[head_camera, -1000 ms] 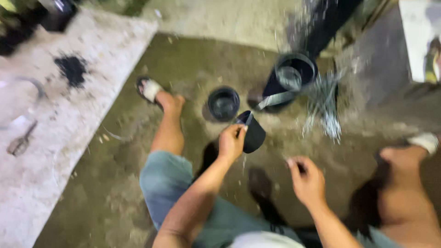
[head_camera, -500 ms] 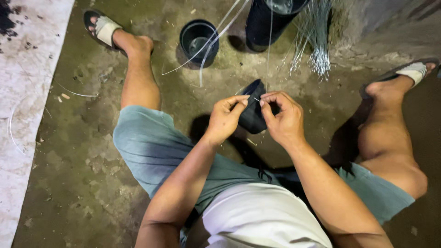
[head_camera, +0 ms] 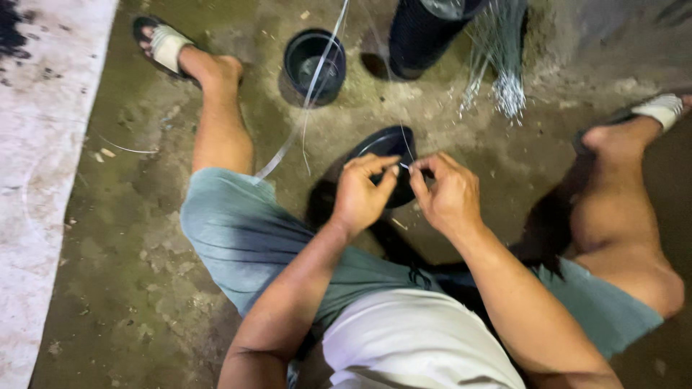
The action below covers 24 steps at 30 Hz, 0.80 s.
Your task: The person sits on the floor and threads thin metal wires through holes in small black plastic plant pots. They bend the wires to secure them and repeat the process with multiple pots.
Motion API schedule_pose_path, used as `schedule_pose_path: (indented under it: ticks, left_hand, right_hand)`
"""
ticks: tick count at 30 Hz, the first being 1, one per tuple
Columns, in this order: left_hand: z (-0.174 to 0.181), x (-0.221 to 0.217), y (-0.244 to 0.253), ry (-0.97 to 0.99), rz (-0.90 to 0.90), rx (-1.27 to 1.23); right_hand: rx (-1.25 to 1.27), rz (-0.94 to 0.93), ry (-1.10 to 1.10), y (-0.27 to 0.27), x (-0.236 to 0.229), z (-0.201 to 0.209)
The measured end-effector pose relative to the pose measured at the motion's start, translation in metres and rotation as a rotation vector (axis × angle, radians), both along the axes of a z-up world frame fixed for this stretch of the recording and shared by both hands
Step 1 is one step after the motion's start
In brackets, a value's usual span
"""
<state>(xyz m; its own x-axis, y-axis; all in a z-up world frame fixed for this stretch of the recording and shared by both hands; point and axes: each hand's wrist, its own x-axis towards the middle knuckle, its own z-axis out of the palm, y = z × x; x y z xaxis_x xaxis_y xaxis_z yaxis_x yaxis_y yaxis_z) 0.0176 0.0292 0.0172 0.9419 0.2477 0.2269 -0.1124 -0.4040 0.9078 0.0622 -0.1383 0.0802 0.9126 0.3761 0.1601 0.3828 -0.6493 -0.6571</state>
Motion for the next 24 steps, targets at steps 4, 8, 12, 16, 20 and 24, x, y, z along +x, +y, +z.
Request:
schedule_pose_path:
  ticks: [4, 8, 12, 16, 20, 24]
  left_hand:
    - [0.005, -0.002, -0.01, -0.067, 0.069, 0.241]
    - [0.0, -0.009, -0.018, -0.088, 0.097, 0.211]
    - [-0.008, -0.017, -0.023, -0.091, 0.106, 0.167]
    - [-0.01, -0.021, -0.027, -0.098, 0.094, 0.162]
    - [-0.009, -0.023, -0.028, -0.105, 0.084, 0.157]
    - [-0.006, -0.023, -0.035, -0.119, 0.074, 0.143]
  right_hand:
    - [-0.144, 0.044, -0.155, 0.0, -0.001, -0.008]
    - [-0.203, 0.003, -0.068, -0.001, -0.007, -0.018]
    - [-0.25, -0.017, -0.045, -0.006, -0.011, -0.027]
    - [-0.285, -0.048, 0.003, -0.011, -0.015, -0.038]
    - [-0.299, -0.05, -0.012, -0.015, -0.015, -0.049]
    - [-0.291, -0.037, -0.021, -0.017, -0.02, -0.055]
